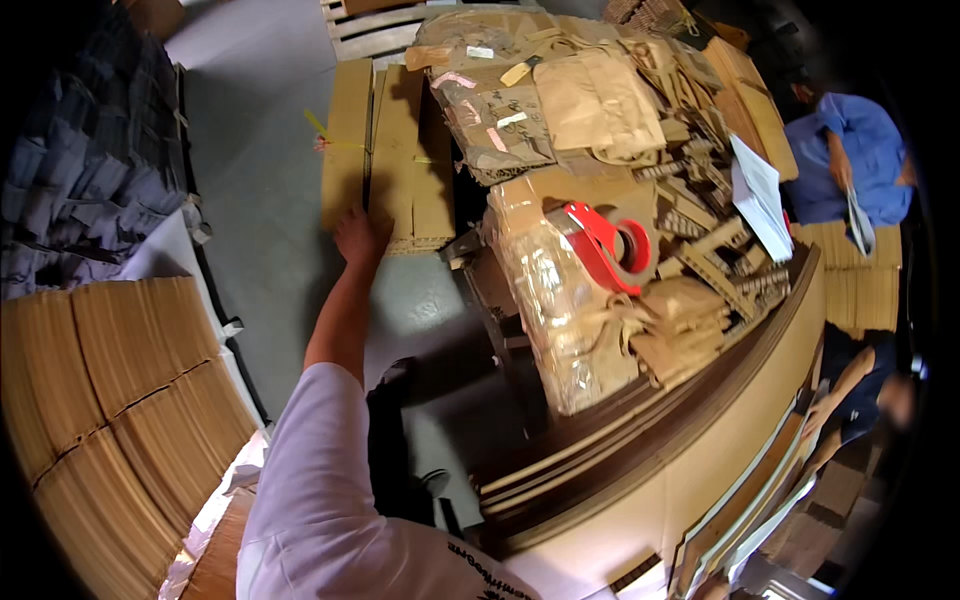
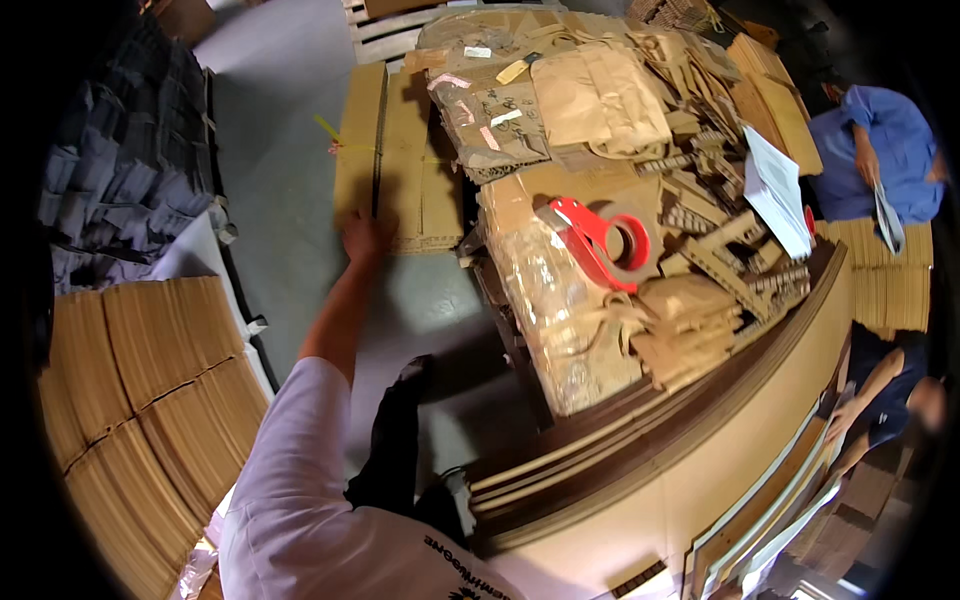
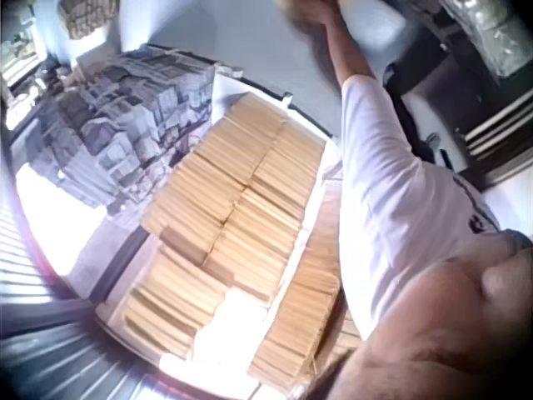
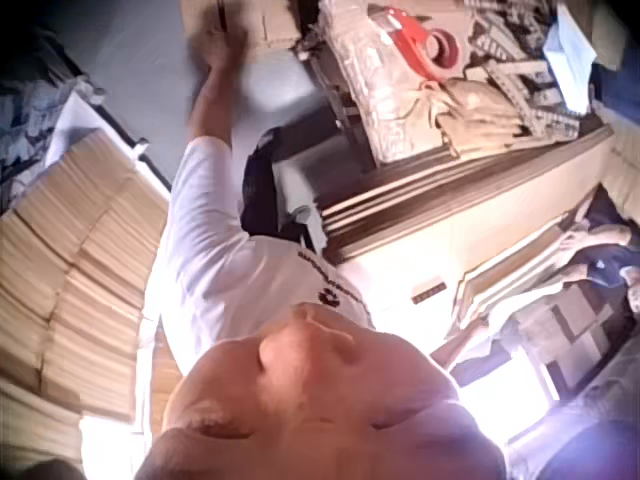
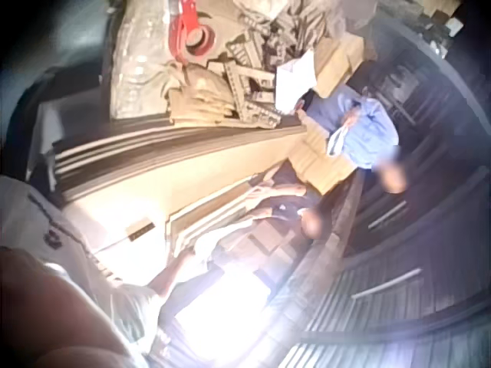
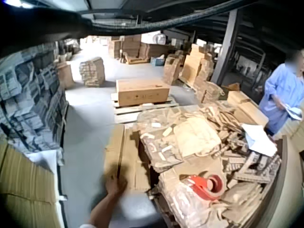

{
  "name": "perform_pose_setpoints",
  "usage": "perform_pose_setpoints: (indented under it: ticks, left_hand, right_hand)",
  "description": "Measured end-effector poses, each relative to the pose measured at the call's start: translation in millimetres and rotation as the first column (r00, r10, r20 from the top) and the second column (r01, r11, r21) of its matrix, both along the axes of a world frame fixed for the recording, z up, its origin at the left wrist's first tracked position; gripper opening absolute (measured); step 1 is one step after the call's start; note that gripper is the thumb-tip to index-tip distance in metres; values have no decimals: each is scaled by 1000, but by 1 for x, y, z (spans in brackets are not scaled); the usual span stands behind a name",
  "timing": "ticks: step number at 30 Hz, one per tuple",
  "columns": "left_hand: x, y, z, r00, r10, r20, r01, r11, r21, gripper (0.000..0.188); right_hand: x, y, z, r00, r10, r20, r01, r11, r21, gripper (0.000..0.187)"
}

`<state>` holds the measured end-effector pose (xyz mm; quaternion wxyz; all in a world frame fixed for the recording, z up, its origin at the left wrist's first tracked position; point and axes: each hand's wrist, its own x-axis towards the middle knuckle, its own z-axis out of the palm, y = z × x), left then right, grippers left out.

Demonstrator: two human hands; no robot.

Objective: The person assembles and wraps wooden furniture components on a workbench. They place wooden frames and slatted panels onto protective paper, fold the paper around each piece, and stack the wrapped items. Cardboard dividers are added between layers, and the process repeats with additional components.

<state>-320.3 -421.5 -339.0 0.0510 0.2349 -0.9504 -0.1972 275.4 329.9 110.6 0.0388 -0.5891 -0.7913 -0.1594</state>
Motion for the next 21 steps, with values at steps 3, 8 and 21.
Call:
perform_pose_setpoints:
  ticks: [3, 8, 21]
  left_hand:
    - [-21, 10, -27, 998, 6, 70, -1, 997, -79, 85]
    - [-43, 29, -39, 965, 151, 214, -104, 970, -219, 83]
    - [232, 25, 247, 952, 51, -303, 304, -11, 953, 56]
  right_hand:
    - [-32, 34, 8, 990, 63, 129, -79, 989, 129, 40]
    - [-28, 75, 12, 976, 104, 189, -145, 964, 221, 44]
    - [7, 36, -3, 760, 433, -485, -341, 901, 269, 28]
